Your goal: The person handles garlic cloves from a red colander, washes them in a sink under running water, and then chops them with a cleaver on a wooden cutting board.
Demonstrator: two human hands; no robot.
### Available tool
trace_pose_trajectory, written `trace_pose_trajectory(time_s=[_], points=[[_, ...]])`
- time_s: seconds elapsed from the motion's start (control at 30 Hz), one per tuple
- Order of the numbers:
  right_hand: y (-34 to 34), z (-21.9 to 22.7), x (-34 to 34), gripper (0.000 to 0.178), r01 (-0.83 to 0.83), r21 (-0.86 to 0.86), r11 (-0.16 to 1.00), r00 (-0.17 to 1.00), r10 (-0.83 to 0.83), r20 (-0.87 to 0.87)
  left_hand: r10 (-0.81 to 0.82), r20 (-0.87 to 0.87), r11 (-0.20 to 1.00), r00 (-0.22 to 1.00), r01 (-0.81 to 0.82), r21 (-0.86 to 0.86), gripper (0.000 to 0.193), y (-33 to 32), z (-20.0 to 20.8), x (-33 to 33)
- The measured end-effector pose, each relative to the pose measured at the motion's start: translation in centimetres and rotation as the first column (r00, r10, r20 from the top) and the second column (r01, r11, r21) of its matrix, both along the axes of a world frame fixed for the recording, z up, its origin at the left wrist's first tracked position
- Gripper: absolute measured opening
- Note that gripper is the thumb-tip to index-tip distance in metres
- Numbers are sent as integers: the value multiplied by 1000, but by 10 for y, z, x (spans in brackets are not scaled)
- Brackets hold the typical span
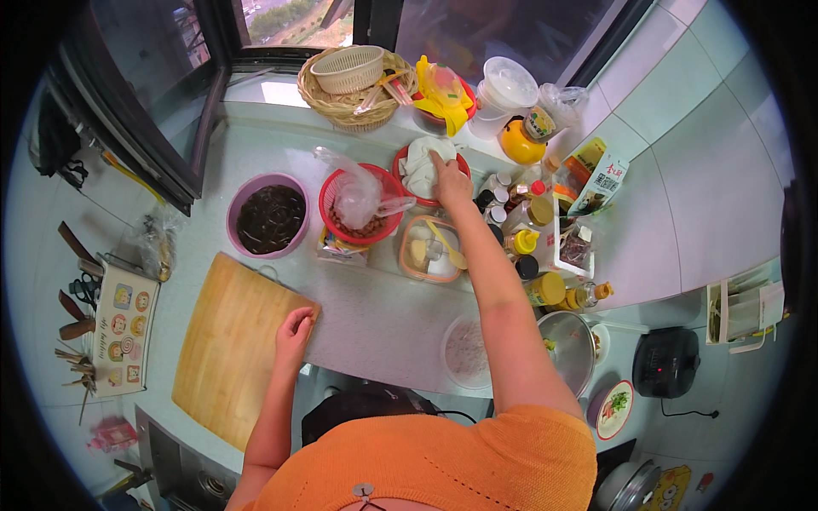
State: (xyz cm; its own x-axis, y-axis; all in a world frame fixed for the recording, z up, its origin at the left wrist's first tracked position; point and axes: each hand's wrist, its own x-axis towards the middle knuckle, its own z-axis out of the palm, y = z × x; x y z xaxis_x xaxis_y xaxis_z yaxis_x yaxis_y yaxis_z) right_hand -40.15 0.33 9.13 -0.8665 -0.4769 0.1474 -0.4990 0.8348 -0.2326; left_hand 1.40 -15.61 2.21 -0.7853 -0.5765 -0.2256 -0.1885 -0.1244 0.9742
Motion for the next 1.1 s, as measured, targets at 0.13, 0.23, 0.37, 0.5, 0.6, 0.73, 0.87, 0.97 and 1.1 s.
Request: trace_pose_trajectory(time_s=[0.13,0.23,0.37,0.5,0.6,0.73,0.87,0.97,1.1], points=[[15,6,-32,36,22,-149,989,999,-26,-25,-26,-39,999,999,28,40,22,7,8,-20],[29,28,-49,30,78,-449,890,973,-166,-160,-28,-53,998,998,31,61,23,8,0,-21],[43,54,-51,29,-67,-593,803,974,-76,-212,-35,-20,997,999,37,71,22,14,-4,-21],[44,52,-41,32,-76,-590,804,978,-56,-203,-27,-45,996,999,31,85,22,18,-3,-23],[41,42,-38,34,-23,-684,729,988,-88,-127,-20,-52,997,998,24,70,22,16,-2,-21],[34,41,-25,44,-23,-682,731,993,-63,-100,-11,-32,999,999,12,32,23,15,0,-14],[36,27,-13,54,-23,-535,845,999,38,17,-50,-15,998,999,50,41,23,20,7,-15],[44,21,12,47,-56,-518,853,993,100,57,-86,-16,994,996,87,72,23,23,13,-14],[60,23,75,33,-129,-574,808,981,190,46,-155,-37,984,987,158,78,25,21,11,-15]])
